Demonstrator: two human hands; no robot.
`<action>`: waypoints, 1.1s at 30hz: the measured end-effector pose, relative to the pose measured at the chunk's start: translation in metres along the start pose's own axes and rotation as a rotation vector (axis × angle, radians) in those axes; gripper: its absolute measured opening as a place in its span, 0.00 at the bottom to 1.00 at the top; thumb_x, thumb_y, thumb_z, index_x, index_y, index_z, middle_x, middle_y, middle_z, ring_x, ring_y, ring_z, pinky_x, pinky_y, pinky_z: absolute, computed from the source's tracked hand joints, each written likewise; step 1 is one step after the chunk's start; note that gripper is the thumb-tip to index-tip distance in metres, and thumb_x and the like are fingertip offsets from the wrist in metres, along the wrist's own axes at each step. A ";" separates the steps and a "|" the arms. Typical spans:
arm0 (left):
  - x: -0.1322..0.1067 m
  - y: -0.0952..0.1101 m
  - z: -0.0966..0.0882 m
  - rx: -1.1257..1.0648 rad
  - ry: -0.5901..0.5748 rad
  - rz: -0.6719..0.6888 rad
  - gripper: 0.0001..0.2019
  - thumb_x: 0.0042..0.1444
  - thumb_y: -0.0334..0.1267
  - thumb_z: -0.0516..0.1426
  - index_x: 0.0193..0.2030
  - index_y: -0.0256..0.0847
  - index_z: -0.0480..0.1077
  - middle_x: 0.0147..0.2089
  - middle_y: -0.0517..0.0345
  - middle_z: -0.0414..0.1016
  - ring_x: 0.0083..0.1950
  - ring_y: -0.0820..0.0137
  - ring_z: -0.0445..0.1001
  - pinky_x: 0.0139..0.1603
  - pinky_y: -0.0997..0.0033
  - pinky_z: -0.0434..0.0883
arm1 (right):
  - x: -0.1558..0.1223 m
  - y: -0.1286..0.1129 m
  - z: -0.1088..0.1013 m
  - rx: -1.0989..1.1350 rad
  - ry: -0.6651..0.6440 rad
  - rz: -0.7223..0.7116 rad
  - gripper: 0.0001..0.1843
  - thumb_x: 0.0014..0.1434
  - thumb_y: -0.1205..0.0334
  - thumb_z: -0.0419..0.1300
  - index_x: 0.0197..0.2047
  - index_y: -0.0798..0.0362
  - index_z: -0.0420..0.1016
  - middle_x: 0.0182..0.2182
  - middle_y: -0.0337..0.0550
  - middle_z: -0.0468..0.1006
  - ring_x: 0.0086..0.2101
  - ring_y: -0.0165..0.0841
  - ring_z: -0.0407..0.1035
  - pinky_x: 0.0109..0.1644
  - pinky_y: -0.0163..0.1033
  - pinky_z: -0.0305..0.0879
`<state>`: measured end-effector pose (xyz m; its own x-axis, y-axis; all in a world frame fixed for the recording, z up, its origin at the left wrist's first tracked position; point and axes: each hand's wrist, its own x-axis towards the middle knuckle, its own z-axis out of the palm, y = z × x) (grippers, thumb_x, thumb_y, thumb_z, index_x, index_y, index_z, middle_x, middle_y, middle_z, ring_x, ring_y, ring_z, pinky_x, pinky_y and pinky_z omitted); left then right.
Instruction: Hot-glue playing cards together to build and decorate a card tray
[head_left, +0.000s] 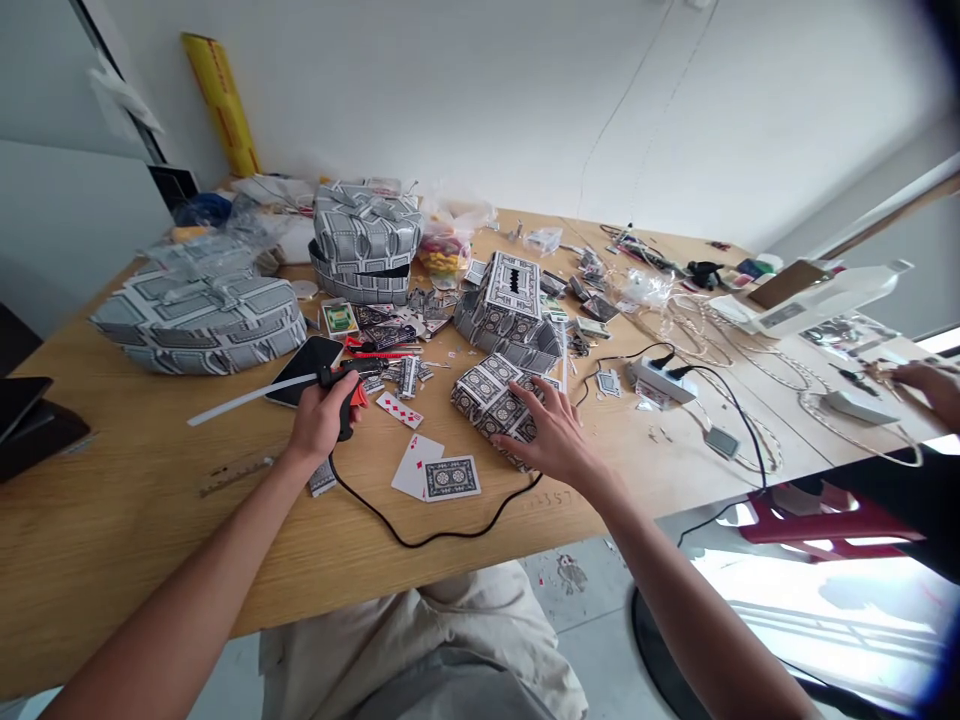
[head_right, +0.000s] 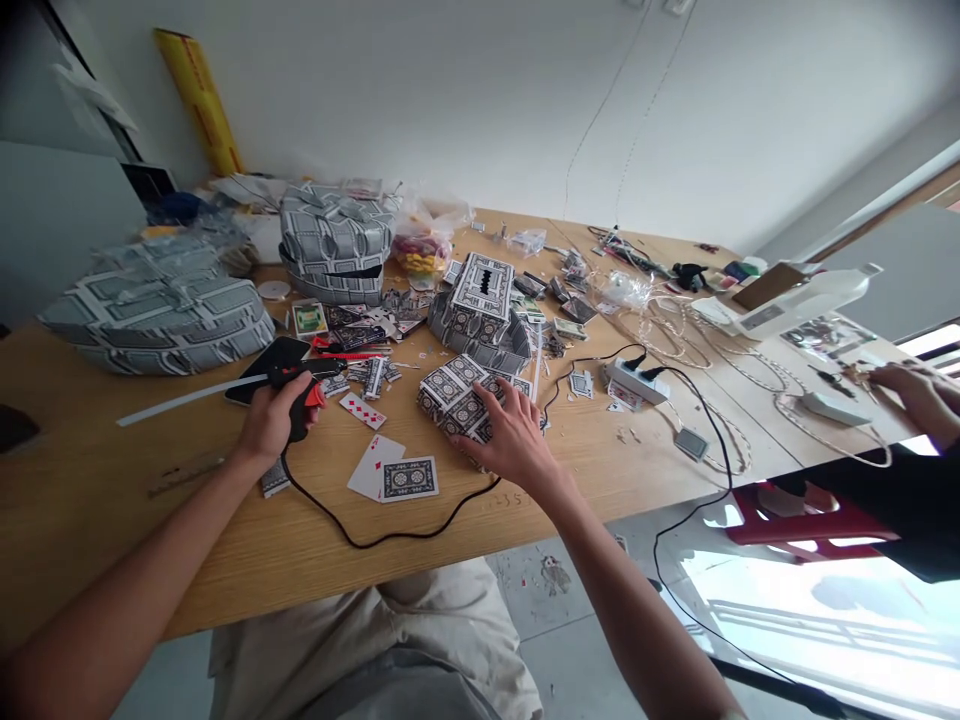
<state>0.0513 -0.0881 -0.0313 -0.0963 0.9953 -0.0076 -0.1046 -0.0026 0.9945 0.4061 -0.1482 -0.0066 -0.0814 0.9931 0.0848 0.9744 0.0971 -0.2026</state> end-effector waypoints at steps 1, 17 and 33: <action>0.000 0.000 0.000 0.001 -0.001 0.001 0.22 0.56 0.57 0.65 0.24 0.40 0.74 0.19 0.56 0.72 0.19 0.72 0.67 0.17 0.75 0.65 | 0.000 0.000 0.000 0.001 0.000 0.004 0.51 0.61 0.27 0.63 0.79 0.43 0.61 0.77 0.62 0.55 0.71 0.67 0.57 0.73 0.74 0.56; 0.003 -0.003 -0.003 0.006 0.014 -0.006 0.24 0.55 0.61 0.65 0.23 0.40 0.75 0.19 0.54 0.73 0.19 0.71 0.68 0.17 0.73 0.66 | 0.003 0.001 -0.039 0.807 -0.037 0.214 0.51 0.54 0.28 0.68 0.73 0.45 0.68 0.67 0.57 0.75 0.65 0.59 0.71 0.69 0.66 0.66; 0.002 0.001 -0.002 0.011 0.037 -0.035 0.21 0.57 0.56 0.63 0.26 0.38 0.75 0.20 0.56 0.74 0.20 0.72 0.69 0.19 0.74 0.66 | 0.001 -0.019 0.010 2.144 -0.165 0.505 0.23 0.66 0.42 0.62 0.58 0.45 0.82 0.50 0.43 0.89 0.53 0.46 0.81 0.63 0.58 0.75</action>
<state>0.0491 -0.0861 -0.0304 -0.1292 0.9905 -0.0462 -0.0972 0.0337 0.9947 0.3853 -0.1485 -0.0128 -0.0946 0.9354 -0.3408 -0.7048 -0.3047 -0.6407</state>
